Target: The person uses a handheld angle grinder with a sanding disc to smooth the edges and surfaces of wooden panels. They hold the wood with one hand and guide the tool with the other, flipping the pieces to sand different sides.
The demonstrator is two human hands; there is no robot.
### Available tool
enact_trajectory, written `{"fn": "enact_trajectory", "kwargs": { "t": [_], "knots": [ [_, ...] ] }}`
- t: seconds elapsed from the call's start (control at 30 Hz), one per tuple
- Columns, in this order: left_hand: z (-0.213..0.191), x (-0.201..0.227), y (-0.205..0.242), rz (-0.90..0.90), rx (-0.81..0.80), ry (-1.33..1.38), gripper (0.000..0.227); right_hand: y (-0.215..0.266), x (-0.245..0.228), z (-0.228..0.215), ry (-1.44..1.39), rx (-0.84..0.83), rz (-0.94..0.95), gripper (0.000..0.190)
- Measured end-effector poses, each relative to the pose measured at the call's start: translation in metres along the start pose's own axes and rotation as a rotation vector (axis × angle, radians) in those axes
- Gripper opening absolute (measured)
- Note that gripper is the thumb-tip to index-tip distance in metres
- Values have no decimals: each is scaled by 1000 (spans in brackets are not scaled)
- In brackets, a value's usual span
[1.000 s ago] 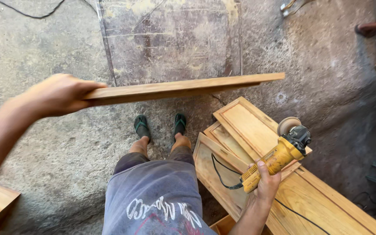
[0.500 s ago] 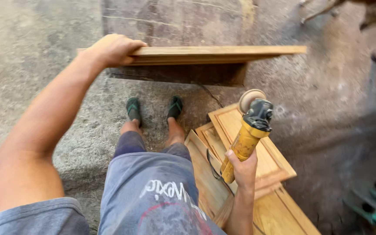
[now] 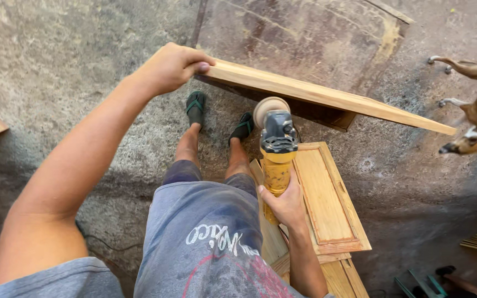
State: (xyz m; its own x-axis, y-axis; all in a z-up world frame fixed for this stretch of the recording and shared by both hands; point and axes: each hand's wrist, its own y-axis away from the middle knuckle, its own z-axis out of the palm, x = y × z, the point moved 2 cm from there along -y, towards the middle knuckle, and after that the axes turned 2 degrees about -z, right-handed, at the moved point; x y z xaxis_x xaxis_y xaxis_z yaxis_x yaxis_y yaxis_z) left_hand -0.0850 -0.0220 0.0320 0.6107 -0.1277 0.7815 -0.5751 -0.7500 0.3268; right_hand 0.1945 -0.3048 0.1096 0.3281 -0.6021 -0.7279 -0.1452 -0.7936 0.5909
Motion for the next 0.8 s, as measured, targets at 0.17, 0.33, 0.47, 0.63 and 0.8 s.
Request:
{"fn": "enact_trajectory", "kwargs": {
  "t": [0.17, 0.33, 0.47, 0.63, 0.8],
  "knots": [
    [7, -2, 0, 32, 41, 17, 23, -13, -18, 32, 37, -94, 53, 68],
    [9, 0, -3, -9, 9, 1, 23, -21, -32, 54, 138, -140, 8, 67],
    [12, -2, -2, 142, 73, -2, 22, -26, -40, 66, 169, -162, 28, 64],
    [19, -4, 6, 166, 79, -24, 22, -26, -48, 73, 162, -186, 32, 65],
    [20, -3, 7, 98, 20, -46, 23, -28, -51, 79, 175, -205, 71, 66]
  ]
}}
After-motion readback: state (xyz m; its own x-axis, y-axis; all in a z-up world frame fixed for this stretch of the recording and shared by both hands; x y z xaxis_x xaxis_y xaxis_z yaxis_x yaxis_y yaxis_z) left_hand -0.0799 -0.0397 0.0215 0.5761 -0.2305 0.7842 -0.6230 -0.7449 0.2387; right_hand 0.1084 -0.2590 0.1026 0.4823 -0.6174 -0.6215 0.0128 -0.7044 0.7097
